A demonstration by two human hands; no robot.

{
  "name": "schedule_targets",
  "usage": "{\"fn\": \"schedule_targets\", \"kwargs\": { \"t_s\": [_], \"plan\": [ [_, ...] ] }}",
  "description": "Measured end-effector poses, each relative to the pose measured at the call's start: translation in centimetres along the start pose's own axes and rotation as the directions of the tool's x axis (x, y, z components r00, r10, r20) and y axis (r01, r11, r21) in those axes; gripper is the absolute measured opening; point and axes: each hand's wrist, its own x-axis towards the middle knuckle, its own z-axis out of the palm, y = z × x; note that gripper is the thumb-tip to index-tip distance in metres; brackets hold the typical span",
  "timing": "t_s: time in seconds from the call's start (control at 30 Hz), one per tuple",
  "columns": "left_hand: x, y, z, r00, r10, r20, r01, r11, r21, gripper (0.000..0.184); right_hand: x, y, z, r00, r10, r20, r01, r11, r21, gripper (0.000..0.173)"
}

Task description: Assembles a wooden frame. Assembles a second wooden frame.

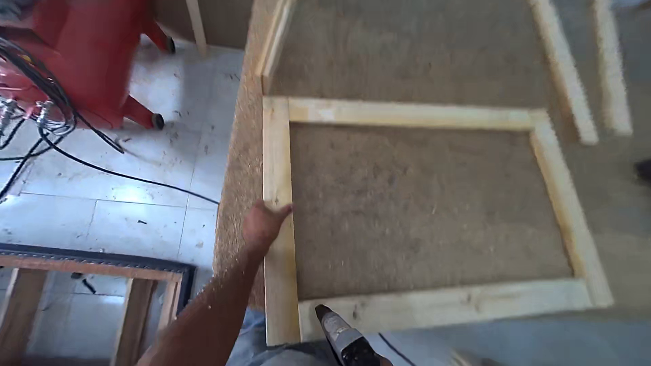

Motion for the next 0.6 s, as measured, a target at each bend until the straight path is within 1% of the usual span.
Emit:
{"fn": "schedule_targets", "kwargs": {
  "t_s": [0.07,0.1,0.17,0.3,0.4,0.5,0.6],
  "plan": [
    [0.5,0.2,0.4,0.999,0.011,-0.036,-0.011,1.0,0.0,0.076,-0.5,2.0,1.3,0.998,0.042,0.037,-0.039,0.996,-0.082,0.056],
    [0.4,0.3,0.6,0.999,0.011,-0.048,-0.01,1.0,0.004,0.076,-0.7,2.6,1.8,0.996,0.058,0.061,-0.053,0.995,-0.08,0.056],
    [0.3,0.4,0.7,0.997,0.027,-0.07,-0.026,0.999,0.022,0.076,-0.8,3.1,2.9,0.995,0.077,0.063,-0.076,0.997,-0.021,0.054],
    [0.1,1.0,0.6,0.995,0.049,-0.085,-0.044,0.997,0.067,0.079,0.3,2.9,6.0,0.997,0.073,-0.026,-0.071,0.995,0.074,0.054],
    [0.2,0.9,0.7,0.994,0.056,-0.095,-0.048,0.996,0.079,0.081,1.0,2.4,8.2,0.992,0.067,-0.104,-0.056,0.993,0.099,0.054],
    [0.2,0.9,0.8,0.993,0.063,-0.101,-0.052,0.993,0.104,0.082,0.9,1.8,9.5,0.986,0.086,-0.145,-0.072,0.993,0.099,0.056],
    [0.5,0.7,0.9,0.992,0.07,-0.106,-0.058,0.991,0.12,0.083,0.9,1.7,10.1,0.977,0.117,-0.181,-0.098,0.989,0.106,0.054]
  ]
}}
